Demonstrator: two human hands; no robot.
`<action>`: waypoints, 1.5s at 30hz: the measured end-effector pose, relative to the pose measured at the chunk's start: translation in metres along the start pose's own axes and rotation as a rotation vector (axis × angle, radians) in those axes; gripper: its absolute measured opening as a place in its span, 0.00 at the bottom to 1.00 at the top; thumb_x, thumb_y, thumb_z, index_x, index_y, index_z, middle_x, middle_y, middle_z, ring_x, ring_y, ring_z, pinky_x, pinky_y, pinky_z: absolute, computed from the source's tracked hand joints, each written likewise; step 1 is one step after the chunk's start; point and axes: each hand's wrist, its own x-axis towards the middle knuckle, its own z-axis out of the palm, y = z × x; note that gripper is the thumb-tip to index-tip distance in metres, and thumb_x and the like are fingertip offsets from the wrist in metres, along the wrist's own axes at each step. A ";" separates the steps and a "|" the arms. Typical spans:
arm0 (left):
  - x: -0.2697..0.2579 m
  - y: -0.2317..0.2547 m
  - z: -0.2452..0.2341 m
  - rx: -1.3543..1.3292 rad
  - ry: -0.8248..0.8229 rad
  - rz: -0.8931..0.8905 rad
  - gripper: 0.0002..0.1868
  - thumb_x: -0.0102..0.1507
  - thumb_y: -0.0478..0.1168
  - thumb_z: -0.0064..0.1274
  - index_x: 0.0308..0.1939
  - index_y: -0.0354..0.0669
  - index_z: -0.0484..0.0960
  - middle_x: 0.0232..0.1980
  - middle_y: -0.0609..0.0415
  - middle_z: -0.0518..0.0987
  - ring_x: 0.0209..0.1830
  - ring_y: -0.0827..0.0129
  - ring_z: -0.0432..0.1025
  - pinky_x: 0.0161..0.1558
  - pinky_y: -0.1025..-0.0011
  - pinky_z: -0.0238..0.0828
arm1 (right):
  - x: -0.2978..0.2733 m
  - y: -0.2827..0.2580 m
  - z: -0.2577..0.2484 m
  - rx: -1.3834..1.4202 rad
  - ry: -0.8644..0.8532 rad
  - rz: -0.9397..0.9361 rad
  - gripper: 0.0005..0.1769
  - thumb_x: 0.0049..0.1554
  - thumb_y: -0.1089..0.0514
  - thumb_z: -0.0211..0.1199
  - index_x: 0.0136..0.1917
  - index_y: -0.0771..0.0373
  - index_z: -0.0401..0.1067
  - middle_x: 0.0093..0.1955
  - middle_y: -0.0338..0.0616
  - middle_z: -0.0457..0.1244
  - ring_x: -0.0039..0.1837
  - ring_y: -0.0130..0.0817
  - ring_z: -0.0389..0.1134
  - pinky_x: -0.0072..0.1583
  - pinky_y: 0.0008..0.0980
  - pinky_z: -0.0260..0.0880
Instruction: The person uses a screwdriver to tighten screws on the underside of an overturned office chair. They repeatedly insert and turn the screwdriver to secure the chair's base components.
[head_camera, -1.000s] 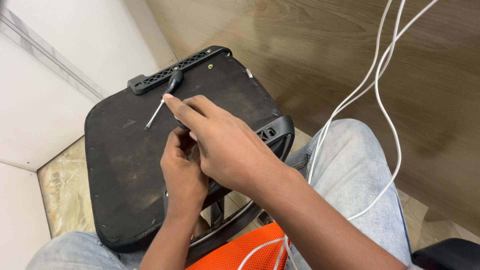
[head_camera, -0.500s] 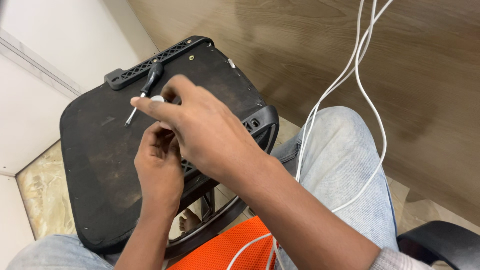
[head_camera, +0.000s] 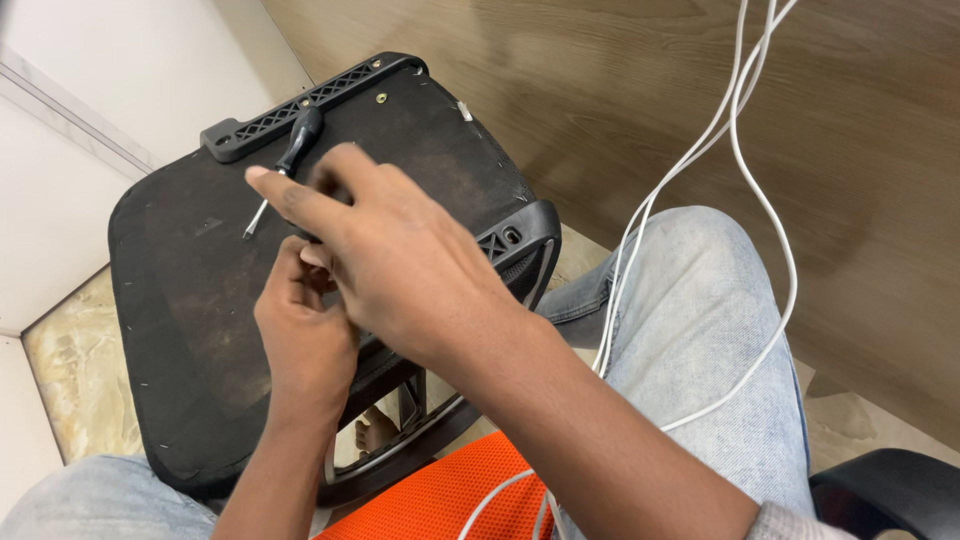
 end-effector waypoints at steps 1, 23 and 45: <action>0.001 -0.001 -0.001 0.026 0.013 -0.043 0.06 0.66 0.26 0.52 0.47 0.34 0.75 0.45 0.51 0.78 0.44 0.71 0.73 0.41 0.71 0.72 | -0.003 -0.002 0.000 0.015 0.092 -0.100 0.34 0.56 0.66 0.60 0.74 0.44 0.65 0.56 0.41 0.63 0.54 0.34 0.68 0.53 0.36 0.73; 0.007 -0.011 0.002 0.316 -0.059 -0.177 0.11 0.65 0.37 0.50 0.50 0.36 0.77 0.47 0.47 0.83 0.45 0.64 0.78 0.47 0.65 0.75 | -0.005 0.005 0.010 -0.025 0.105 -0.109 0.26 0.60 0.58 0.63 0.70 0.40 0.69 0.53 0.43 0.63 0.52 0.37 0.67 0.52 0.36 0.73; 0.014 -0.070 0.009 0.667 -0.355 0.036 0.09 0.63 0.36 0.52 0.41 0.31 0.80 0.39 0.42 0.85 0.41 0.57 0.80 0.48 0.62 0.77 | -0.005 -0.012 0.000 -0.053 -0.017 0.118 0.44 0.49 0.65 0.62 0.75 0.33 0.59 0.53 0.41 0.63 0.52 0.34 0.71 0.50 0.36 0.74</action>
